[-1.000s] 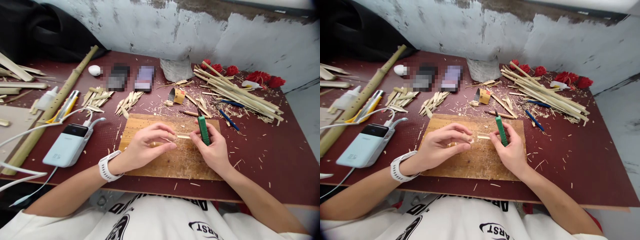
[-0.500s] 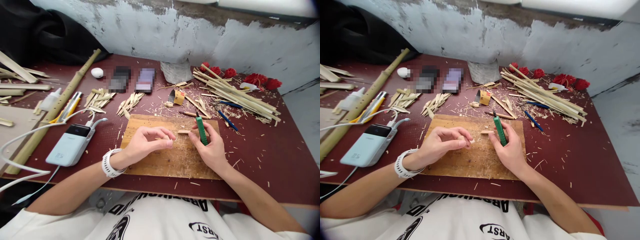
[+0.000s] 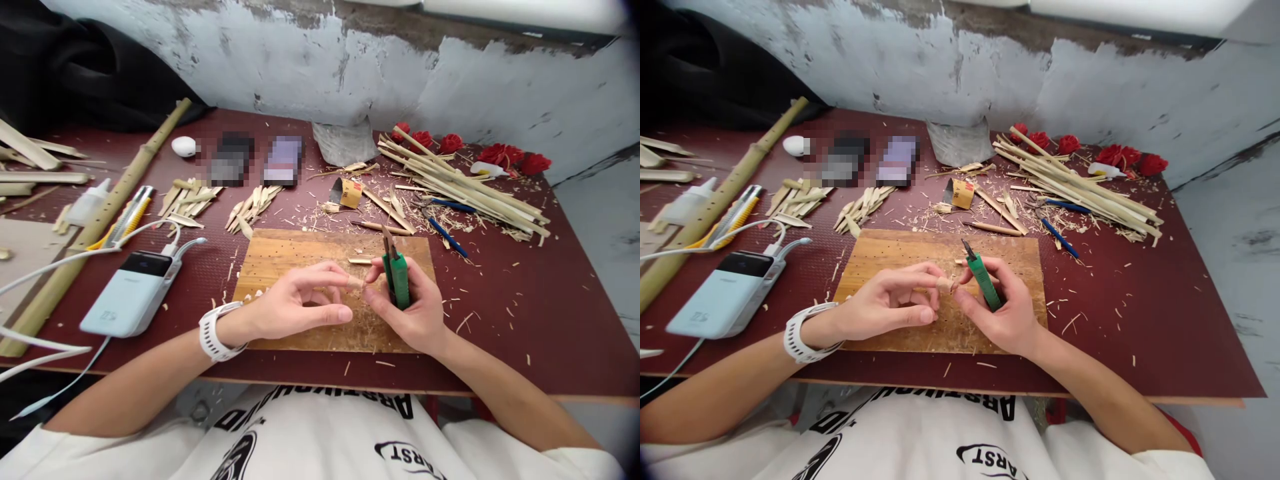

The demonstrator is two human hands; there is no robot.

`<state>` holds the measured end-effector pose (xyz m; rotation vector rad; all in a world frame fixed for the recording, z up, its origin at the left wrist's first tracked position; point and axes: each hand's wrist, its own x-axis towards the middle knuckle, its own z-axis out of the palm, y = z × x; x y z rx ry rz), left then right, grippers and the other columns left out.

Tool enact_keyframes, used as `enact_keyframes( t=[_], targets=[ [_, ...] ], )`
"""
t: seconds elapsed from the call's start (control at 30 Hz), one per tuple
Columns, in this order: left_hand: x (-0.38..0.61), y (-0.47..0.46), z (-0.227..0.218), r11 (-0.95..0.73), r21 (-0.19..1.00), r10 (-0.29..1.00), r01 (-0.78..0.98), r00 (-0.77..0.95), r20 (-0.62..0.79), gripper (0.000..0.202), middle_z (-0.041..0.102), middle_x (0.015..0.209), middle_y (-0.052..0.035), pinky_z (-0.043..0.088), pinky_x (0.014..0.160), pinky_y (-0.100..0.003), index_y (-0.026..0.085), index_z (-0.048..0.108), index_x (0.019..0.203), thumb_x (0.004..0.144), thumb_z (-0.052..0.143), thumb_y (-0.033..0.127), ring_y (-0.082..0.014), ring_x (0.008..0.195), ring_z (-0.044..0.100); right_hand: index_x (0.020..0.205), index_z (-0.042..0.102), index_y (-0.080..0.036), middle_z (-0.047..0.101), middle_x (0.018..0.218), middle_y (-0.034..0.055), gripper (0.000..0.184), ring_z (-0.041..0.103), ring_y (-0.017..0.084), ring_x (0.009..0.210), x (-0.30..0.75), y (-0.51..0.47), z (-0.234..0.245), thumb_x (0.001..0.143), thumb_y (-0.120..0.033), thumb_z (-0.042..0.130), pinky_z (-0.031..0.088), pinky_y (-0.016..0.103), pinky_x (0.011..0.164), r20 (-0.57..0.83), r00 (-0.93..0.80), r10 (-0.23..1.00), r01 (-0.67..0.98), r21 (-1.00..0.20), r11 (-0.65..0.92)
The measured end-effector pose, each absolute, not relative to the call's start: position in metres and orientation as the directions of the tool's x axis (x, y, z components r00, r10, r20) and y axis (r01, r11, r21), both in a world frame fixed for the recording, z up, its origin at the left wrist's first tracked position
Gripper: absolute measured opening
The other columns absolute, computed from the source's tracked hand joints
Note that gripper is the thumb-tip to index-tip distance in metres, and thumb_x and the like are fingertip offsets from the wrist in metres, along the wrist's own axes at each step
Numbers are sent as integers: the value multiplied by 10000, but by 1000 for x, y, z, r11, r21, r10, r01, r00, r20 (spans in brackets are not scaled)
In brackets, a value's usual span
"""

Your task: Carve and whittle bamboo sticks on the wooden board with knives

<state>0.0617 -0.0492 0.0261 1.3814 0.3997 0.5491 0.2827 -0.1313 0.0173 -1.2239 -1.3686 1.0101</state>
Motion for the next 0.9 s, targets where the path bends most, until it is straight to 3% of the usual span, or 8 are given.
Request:
enact_keyframes(
  t=[0.9],
  targets=[
    [57, -54, 23, 147, 988, 473, -41, 880, -34, 551, 592, 1166, -74, 675, 772, -295, 318, 652, 1427, 902, 816, 296, -124, 854, 689, 1260, 587, -299, 692, 997, -2, 435, 428, 49, 481, 284, -131, 16, 879, -227, 783, 382, 247, 445, 156, 25, 987, 125, -980, 152]
  ],
)
